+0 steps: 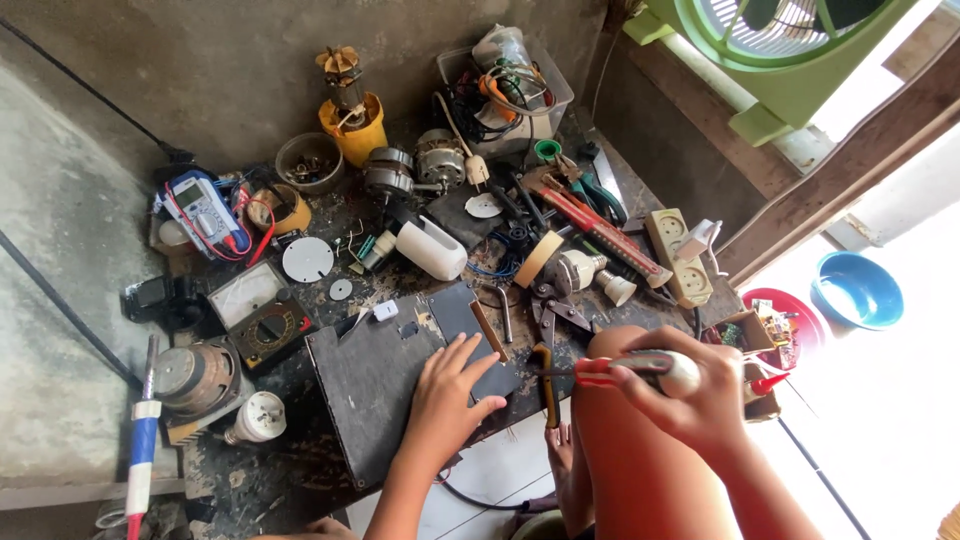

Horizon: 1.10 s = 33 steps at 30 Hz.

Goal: Installing and adjusting internal electronic components on a circuit board using a screwdriver.

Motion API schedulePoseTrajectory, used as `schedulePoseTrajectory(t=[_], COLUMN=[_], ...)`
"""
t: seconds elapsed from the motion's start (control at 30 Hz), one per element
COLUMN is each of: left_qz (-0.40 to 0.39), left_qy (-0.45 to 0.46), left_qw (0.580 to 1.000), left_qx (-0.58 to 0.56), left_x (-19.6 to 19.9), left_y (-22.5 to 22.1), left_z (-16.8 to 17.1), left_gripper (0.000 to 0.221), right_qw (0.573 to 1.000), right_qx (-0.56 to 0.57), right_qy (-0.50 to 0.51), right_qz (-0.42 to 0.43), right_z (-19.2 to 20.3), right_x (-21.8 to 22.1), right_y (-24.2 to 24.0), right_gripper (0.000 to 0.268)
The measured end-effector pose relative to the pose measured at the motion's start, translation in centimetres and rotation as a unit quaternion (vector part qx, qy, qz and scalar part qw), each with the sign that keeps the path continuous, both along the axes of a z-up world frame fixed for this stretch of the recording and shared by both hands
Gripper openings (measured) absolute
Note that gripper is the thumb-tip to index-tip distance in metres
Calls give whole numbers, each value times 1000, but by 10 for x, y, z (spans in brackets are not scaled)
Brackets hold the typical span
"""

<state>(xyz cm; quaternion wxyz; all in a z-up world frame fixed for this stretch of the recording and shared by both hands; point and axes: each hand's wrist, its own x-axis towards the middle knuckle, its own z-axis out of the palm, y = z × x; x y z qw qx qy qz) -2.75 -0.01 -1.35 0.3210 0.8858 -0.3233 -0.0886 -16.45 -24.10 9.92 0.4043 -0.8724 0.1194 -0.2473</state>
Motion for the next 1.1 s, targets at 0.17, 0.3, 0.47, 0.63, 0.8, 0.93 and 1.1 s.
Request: schedulePoseTrajectory(t=[0.17, 0.3, 0.47, 0.63, 0.8, 0.93, 1.1], left_qz=[-40, -36, -29, -28, -24, -24, -24], left_qy=[-69, -65, -63, -65, -62, -69, -59], left_qw=[997, 997, 998, 997, 998, 997, 998], left_qx=[2, 2, -13, -12, -11, -12, -9], left_x=[-2, -2, -3, -2, -2, -2, -3], left_y=[-1, -2, -2, -2, -3, -2, -3], left_z=[-8, -9, -8, -11, -12, -13, -9], left_gripper=[54, 54, 53, 53, 54, 54, 53], right_qw=[997, 997, 996, 997, 996, 996, 996], right_qx=[35, 0, -21, -22, -32, -31, -36], right_qy=[1, 3, -12, -1, 2, 10, 24], right_qz=[70, 73, 91, 78, 82, 81, 78], right_z=[-5, -9, -14, -13, -11, -12, -7], right_x=[23, 32, 37, 37, 39, 39, 43], right_y=[6, 5, 5, 6, 5, 5, 6], right_gripper=[19, 19, 17, 19, 17, 20, 25])
